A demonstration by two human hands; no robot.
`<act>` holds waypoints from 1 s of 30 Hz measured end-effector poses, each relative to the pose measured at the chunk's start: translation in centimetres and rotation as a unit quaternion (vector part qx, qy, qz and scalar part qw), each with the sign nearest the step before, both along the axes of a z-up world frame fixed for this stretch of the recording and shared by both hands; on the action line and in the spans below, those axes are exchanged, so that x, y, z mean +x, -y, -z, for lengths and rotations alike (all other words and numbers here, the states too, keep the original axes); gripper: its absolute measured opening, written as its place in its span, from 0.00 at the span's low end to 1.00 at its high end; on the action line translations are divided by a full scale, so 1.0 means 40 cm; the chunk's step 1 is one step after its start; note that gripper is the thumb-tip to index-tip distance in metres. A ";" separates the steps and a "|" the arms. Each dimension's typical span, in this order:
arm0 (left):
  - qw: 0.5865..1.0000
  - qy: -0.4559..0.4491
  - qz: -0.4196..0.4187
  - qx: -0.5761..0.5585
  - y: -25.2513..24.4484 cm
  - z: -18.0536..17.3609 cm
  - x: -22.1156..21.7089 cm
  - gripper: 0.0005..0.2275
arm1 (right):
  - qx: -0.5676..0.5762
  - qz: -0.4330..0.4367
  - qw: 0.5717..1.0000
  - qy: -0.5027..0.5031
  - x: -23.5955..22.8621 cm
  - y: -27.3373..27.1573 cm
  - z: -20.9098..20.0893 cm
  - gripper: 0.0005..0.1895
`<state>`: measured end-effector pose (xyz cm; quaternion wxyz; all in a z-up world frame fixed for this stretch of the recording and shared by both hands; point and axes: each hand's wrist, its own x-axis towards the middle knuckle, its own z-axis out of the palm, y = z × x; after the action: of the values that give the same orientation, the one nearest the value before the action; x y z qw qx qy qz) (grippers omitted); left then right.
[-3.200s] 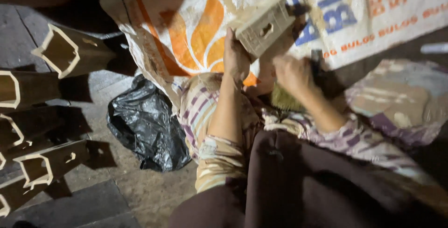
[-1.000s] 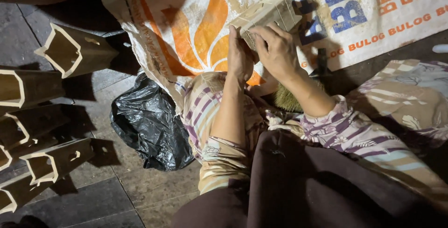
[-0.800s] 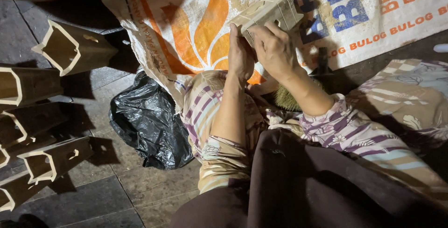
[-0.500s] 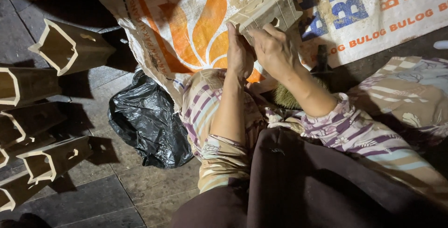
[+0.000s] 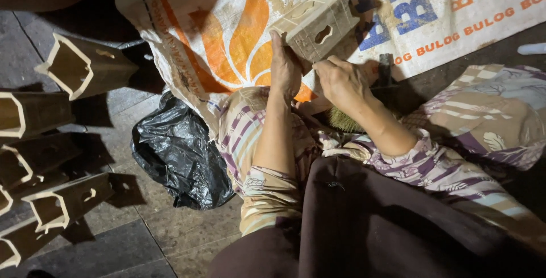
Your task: The person is using a hand brush to clean dust and debris from small wooden boxes in a workshop.
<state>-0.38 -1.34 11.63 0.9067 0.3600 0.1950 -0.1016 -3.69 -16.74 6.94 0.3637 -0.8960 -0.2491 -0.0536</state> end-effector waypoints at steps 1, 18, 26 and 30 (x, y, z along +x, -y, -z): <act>0.998 -0.026 -0.003 0.054 0.015 -0.097 -0.003 0.50 | -0.043 0.018 0.996 -0.074 -0.007 0.012 0.058 0.08; 0.970 0.049 -0.010 0.238 -0.027 0.115 0.011 0.18 | -0.105 0.182 0.955 -0.207 0.055 0.205 0.034 0.08; 0.986 -0.122 -0.086 -0.074 -0.080 0.189 0.008 0.38 | 0.114 0.136 0.981 -0.078 0.073 0.159 -0.010 0.06; 0.986 -0.129 -0.093 -0.041 -0.073 0.185 0.010 0.33 | 0.098 0.108 0.988 -0.044 0.087 0.096 0.016 0.02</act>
<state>0.03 1.58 4.24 0.8934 0.2872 0.3384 -0.0700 -0.19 -20.59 6.29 0.4525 -0.8790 -0.1285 -0.0776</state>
